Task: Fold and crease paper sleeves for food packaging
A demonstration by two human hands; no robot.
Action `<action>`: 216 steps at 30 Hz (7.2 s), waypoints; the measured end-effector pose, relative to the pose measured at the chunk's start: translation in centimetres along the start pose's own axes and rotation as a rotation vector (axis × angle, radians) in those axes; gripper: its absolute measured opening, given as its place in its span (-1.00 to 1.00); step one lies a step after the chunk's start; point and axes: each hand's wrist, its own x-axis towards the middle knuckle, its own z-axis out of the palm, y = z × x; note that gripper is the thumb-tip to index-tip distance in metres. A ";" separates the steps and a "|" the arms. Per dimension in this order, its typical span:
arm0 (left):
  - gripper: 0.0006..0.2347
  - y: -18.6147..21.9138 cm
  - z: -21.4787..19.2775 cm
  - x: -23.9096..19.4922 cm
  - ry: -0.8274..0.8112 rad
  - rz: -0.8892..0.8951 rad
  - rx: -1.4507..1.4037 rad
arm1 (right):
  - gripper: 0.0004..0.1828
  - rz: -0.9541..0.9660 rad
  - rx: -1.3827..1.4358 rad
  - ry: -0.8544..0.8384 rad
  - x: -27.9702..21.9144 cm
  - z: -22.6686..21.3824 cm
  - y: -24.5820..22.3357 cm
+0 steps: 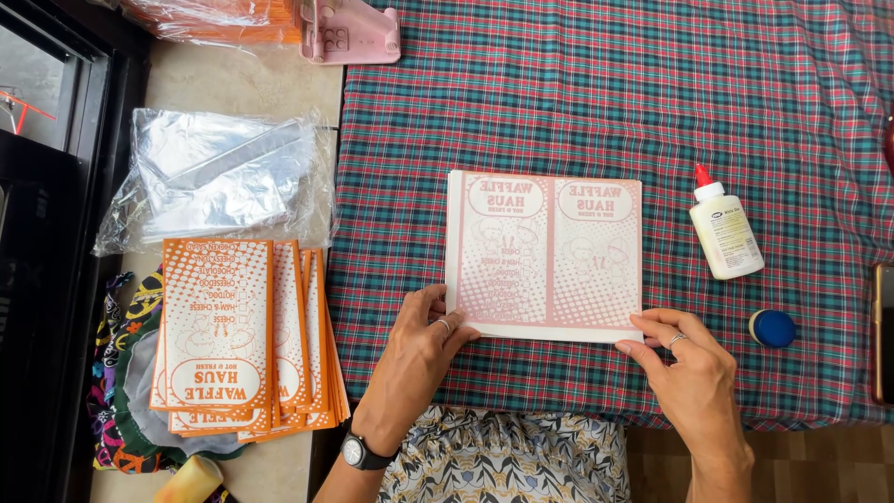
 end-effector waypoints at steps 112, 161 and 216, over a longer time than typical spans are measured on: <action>-0.77 1.0 -0.7 1.8 0.109 -0.299 -0.245 | -0.90 -0.021 0.104 -0.417 6.9 3.6 -3.6; -0.05 6.3 5.0 0.3 -0.260 0.117 0.839 | -0.82 -0.112 -0.007 -0.260 5.5 2.1 -1.0; -0.01 5.8 5.5 -0.1 -0.285 0.150 0.951 | -0.90 -0.195 0.049 -0.069 3.2 0.6 1.8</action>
